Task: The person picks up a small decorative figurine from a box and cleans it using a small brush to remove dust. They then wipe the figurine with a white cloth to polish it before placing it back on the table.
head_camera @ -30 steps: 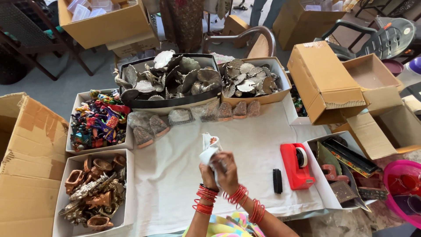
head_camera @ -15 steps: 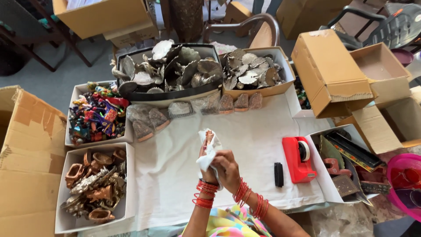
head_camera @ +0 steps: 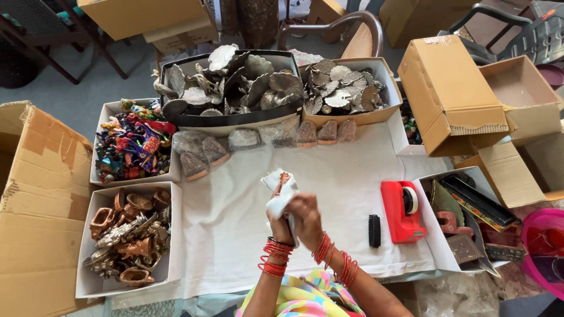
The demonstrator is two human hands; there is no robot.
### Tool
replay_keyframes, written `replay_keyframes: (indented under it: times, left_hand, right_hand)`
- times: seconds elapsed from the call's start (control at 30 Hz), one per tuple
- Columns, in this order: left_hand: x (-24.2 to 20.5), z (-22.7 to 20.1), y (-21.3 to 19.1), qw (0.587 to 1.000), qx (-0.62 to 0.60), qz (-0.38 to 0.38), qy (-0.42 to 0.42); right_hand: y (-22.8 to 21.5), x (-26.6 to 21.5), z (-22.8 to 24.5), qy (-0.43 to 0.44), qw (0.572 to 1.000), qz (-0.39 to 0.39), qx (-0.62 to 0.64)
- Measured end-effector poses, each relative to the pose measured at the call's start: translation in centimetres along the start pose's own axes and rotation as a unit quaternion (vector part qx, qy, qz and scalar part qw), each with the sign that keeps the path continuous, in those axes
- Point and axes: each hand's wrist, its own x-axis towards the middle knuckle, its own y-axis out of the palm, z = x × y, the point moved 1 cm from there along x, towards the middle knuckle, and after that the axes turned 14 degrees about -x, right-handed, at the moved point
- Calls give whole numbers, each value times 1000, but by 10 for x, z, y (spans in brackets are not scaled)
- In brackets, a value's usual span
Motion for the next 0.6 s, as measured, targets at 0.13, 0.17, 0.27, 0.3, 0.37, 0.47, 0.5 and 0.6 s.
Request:
replay_keyframes:
  times: [0.13, 0.17, 0.27, 0.3, 0.37, 0.47, 0.5, 0.6]
  left_hand:
    - [0, 21, -26, 993, -114, 18, -36]
    - [1, 18, -19, 993, -109, 9, -44]
    - [3, 32, -30, 994, -86, -35, -51]
    - [9, 38, -38, 995, -65, -64, -46]
    - [-1, 1, 14, 989, -62, -110, -75]
    - [-8, 1, 12, 992, -82, -72, -67]
    - [-8, 11, 0, 994, -105, 15, -33]
    - [-5, 9, 6, 837, -483, 249, -61]
  right_hand:
    - [6, 8, -29, 230, 957, 25, 175]
    - [4, 13, -24, 245, 948, 24, 202]
    - [-14, 14, 5, 159, 977, 15, 141]
    - [-19, 17, 18, 53, 997, 3, 52]
    - [-3, 9, -8, 84, 995, -1, 58]
    - [7, 3, -36, 213, 968, 15, 135]
    - [8, 3, -45, 308, 929, 30, 203]
    - [2, -9, -31, 235, 953, 31, 188]
